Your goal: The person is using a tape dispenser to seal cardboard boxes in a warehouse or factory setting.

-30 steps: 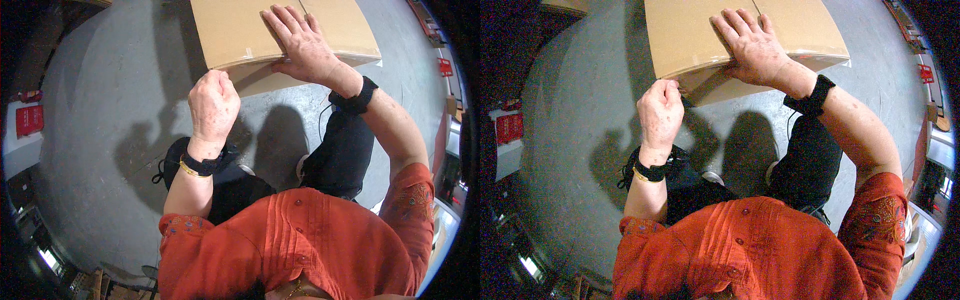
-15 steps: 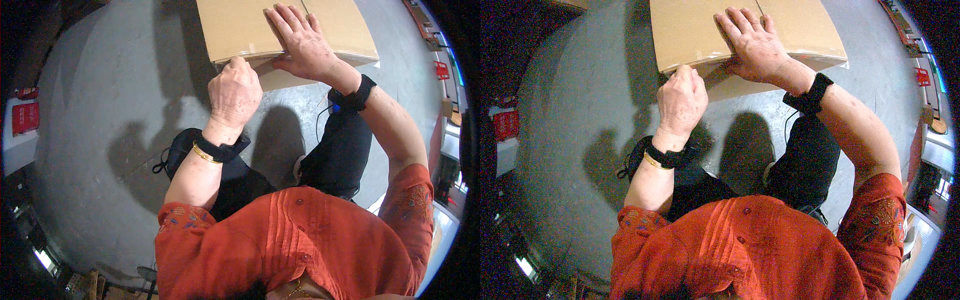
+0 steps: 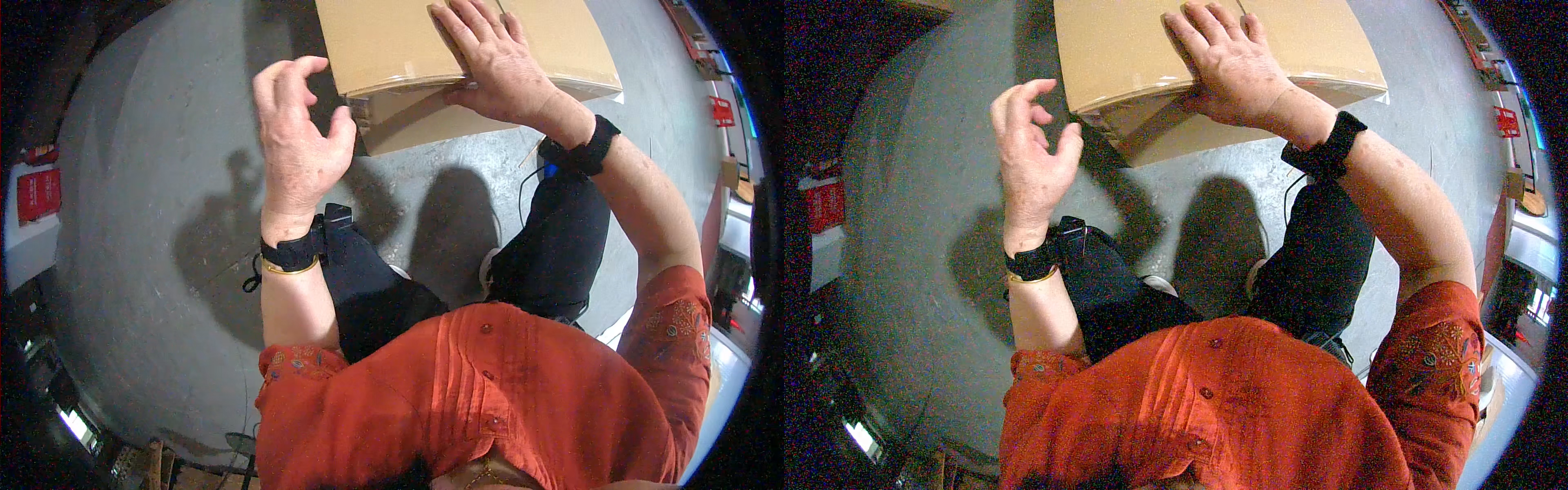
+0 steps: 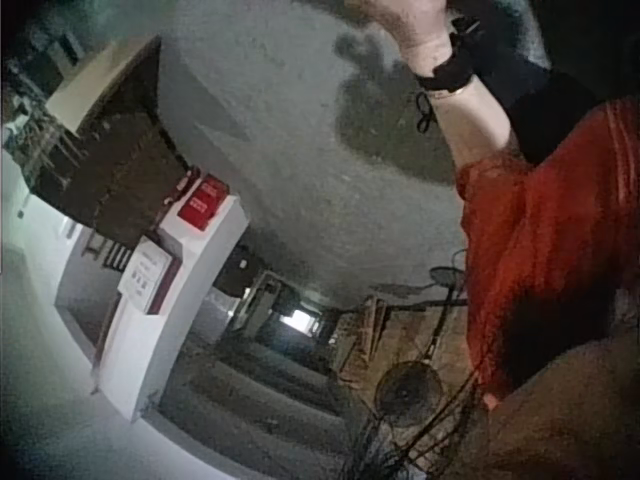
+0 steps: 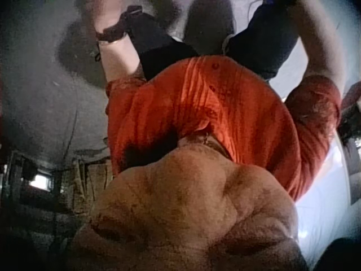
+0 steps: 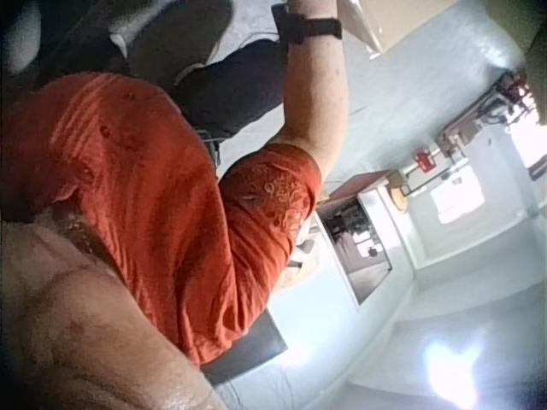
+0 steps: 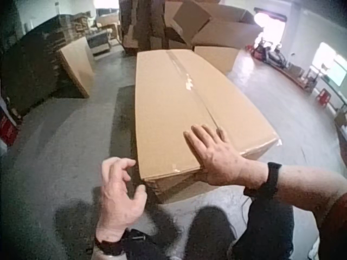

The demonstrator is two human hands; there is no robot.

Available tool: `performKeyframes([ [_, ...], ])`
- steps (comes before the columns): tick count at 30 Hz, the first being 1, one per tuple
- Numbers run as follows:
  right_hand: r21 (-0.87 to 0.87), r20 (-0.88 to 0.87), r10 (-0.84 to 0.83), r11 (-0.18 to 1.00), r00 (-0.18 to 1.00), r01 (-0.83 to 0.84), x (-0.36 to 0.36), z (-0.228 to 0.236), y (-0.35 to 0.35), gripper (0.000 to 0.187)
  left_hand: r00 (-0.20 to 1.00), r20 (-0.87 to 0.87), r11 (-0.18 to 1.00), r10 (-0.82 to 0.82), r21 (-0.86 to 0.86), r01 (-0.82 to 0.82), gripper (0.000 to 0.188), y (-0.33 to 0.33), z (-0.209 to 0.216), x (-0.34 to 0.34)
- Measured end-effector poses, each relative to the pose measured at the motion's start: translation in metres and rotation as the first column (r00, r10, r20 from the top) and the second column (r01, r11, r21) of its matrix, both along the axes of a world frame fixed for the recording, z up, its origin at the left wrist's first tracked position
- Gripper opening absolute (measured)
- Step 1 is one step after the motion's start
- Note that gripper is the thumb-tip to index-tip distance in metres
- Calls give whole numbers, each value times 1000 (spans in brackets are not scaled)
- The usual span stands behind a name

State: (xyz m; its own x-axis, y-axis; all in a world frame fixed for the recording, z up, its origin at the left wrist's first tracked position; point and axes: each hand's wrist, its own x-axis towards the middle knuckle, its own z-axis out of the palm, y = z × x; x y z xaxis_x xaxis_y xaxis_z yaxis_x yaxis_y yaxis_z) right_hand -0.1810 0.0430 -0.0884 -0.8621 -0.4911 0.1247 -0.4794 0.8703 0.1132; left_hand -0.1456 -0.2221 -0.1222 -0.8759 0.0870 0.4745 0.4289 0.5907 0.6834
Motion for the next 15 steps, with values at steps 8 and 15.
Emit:
performKeyframes([
  [8,38,-245,44,999,968,-36,-3,-11,-2,86,996,34,996,-87,-11,87,48,10,-25,-14],
  [15,-43,-41,-66,997,997,65,-8,-24,14,109,986,-166,976,27,-208,-61,36,35,-27,-2],
])
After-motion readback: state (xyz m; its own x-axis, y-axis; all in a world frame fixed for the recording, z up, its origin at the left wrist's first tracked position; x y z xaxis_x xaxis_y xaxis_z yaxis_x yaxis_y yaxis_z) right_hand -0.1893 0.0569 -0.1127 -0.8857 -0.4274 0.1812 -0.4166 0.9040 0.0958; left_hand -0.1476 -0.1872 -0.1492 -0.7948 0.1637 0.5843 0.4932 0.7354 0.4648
